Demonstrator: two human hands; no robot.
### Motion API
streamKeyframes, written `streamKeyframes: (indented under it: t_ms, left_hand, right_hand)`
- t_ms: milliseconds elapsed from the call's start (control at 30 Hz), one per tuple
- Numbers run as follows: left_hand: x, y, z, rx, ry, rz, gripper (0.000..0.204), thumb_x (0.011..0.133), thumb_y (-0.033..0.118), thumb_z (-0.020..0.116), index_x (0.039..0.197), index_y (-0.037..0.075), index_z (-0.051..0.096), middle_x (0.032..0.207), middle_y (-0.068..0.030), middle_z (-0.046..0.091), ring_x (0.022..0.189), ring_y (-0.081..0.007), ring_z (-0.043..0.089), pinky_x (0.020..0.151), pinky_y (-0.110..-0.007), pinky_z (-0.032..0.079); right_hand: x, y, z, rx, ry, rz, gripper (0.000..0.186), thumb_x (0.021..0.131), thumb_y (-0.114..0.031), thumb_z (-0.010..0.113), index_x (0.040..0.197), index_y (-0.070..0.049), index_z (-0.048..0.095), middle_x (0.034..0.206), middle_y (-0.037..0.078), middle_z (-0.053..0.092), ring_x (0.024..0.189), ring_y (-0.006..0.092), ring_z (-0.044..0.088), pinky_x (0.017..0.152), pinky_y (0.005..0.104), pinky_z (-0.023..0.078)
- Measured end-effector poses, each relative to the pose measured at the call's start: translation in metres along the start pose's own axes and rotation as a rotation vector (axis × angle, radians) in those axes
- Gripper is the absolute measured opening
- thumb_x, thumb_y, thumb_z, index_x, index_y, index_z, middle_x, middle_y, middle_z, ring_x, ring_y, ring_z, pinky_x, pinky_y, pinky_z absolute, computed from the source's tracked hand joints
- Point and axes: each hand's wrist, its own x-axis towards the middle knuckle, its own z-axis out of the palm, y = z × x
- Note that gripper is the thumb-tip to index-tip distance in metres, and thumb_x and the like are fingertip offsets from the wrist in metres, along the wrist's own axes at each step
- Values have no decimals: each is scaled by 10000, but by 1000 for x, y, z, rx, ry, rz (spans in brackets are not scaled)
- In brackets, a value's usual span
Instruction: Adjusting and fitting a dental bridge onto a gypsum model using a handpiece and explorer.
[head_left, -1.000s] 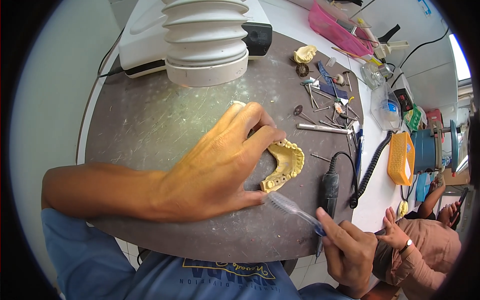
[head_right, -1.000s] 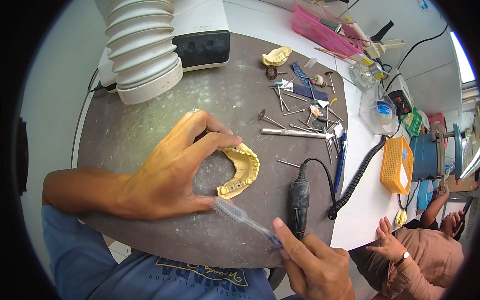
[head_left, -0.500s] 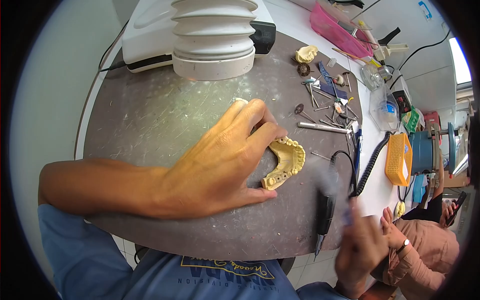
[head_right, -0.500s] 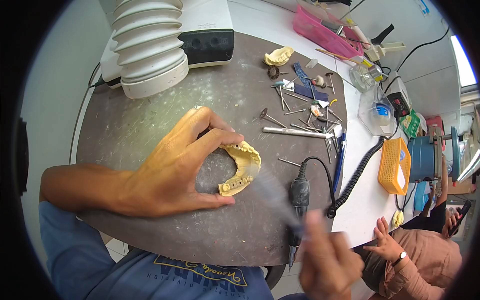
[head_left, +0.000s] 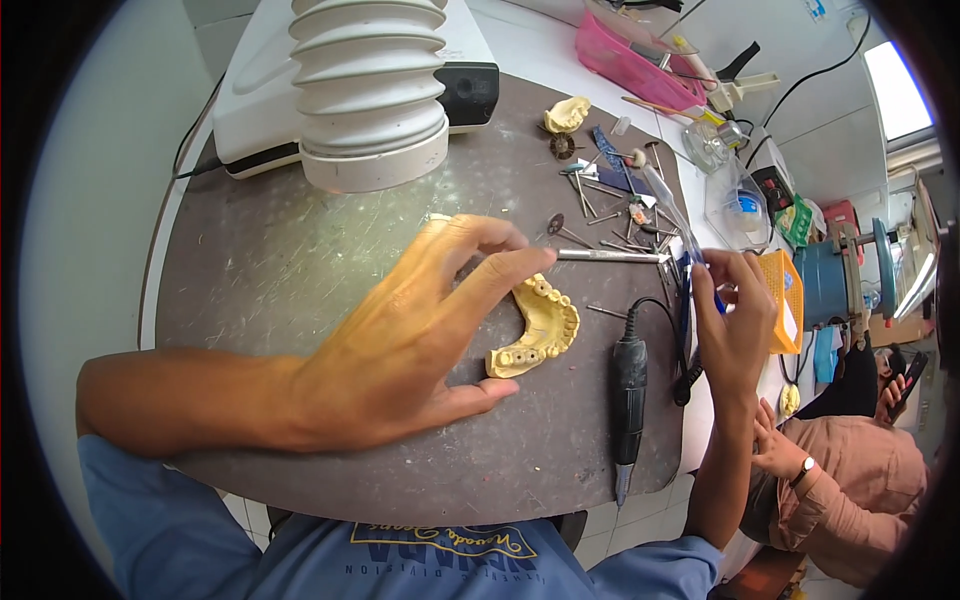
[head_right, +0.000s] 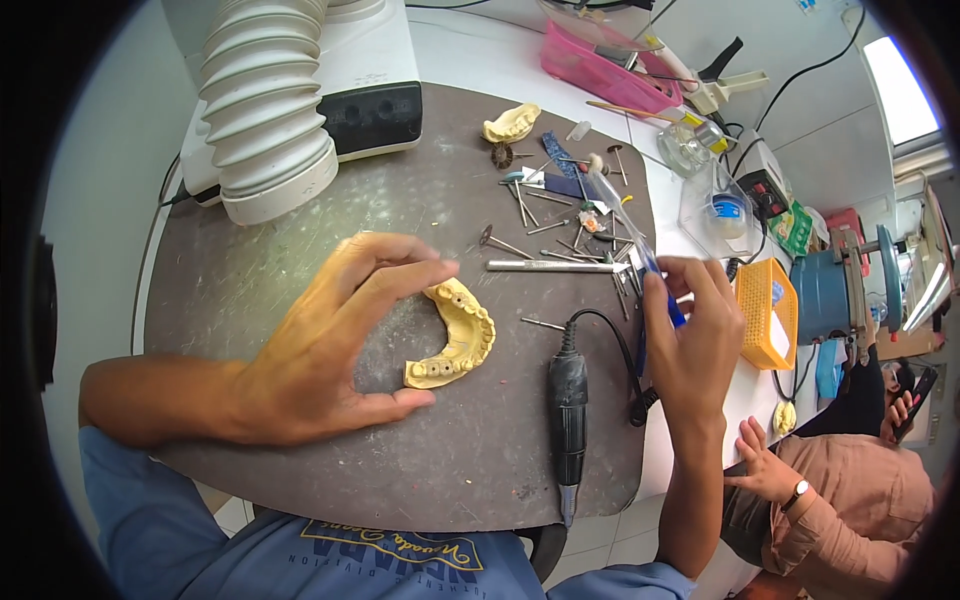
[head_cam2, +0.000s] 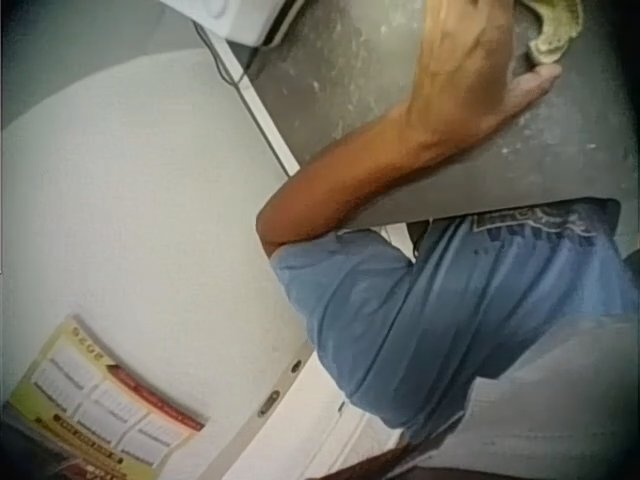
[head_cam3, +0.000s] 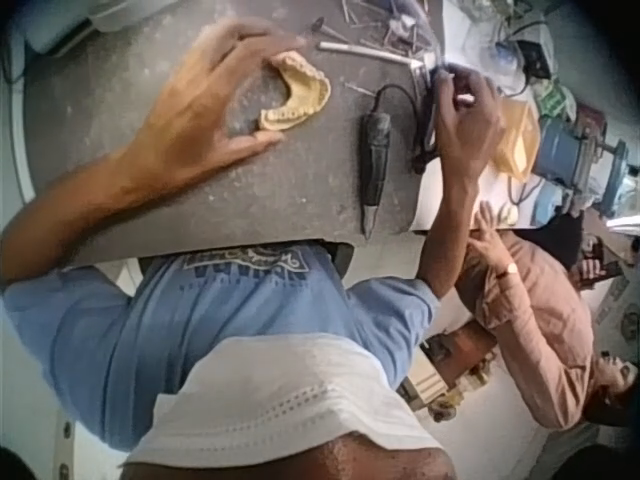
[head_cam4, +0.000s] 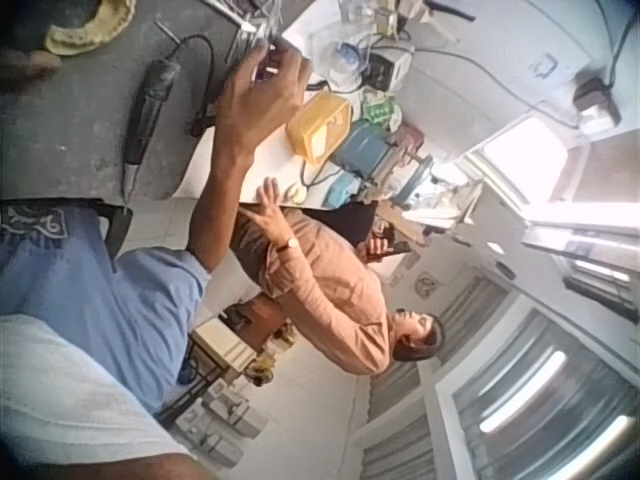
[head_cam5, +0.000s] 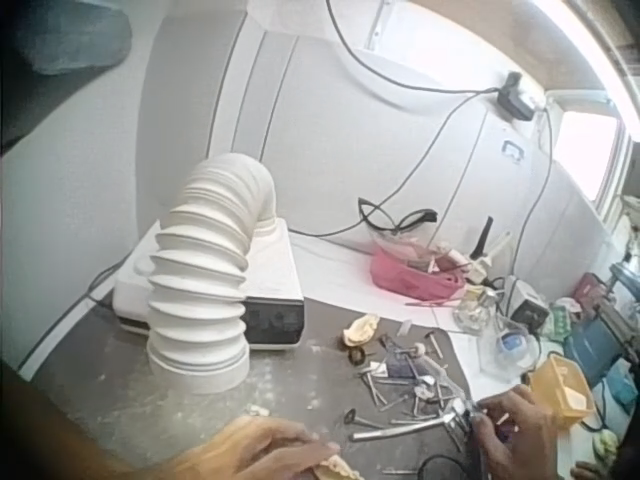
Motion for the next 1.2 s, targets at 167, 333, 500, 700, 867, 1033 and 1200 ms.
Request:
streamKeyframes:
  t_ms: [167, 333, 500, 700, 867, 1033, 1200]
  left_hand:
    - [-3, -4, -5, -21, -50, -39, 589, 684, 154, 870, 1186, 31, 588, 1089, -133, 568, 1001, -284, 589, 868, -390, 501]
    - [-4, -4, 1, -150, -55, -31, 385, 730, 90, 832, 1051, 15, 632, 882, -92, 624, 773, -217, 645, 692, -324, 536]
    - [-3, -4, 3, -187, -28, -75, 379, 717, 67, 823, 1048, 23, 644, 897, -97, 644, 821, -242, 658, 708, -341, 536]
    - [0, -4, 3, -161, -54, -70, 368, 699, 59, 824, 1030, 27, 668, 938, -96, 666, 838, -265, 657, 718, -343, 535]
    - [4, -4, 2, -195, -92, -128, 363, 693, 67, 831, 1019, 21, 678, 950, -100, 678, 853, -262, 664, 726, -338, 537]
    - [4, -5, 1, -198, -84, -118, 341, 702, 73, 832, 1007, 23, 689, 946, -107, 674, 851, -260, 670, 723, -335, 541]
    - [3, -6, 4, -199, -66, -113, 337, 707, 80, 830, 1009, 32, 690, 953, -109, 665, 854, -255, 671, 720, -329, 541]
  right_hand:
    - [20, 9, 17, -10, -16, 2, 133, 870, -86, 679, 964, 7, 695, 804, 102, 610, 693, 195, 620, 638, 322, 480]
    - [23, 9, 27, -66, -9, -10, 199, 867, -106, 701, 1045, -15, 701, 869, 107, 630, 764, 204, 632, 675, 330, 485]
    - [3, -33, 14, 0, 1, -238, 470, 790, -144, 774, 1226, -15, 652, 1114, 189, 633, 1038, 341, 605, 913, 405, 475]
    - [-8, -68, 7, 112, -402, -472, 891, 606, -493, 869, 1278, 31, 611, 1133, 163, 649, 1008, 308, 608, 875, 403, 453]
    - [-13, -63, 15, 104, -482, -457, 947, 552, -482, 884, 1304, 19, 598, 1082, 148, 672, 966, 310, 618, 861, 402, 438]
    - [-16, -61, 17, 173, -455, -408, 951, 535, -442, 904, 1296, 37, 593, 1049, 134, 681, 935, 290, 629, 845, 391, 434]
    - [-19, -61, 18, 172, -441, -396, 947, 533, -454, 906, 1279, 41, 598, 1029, 125, 687, 928, 285, 634, 840, 384, 438]
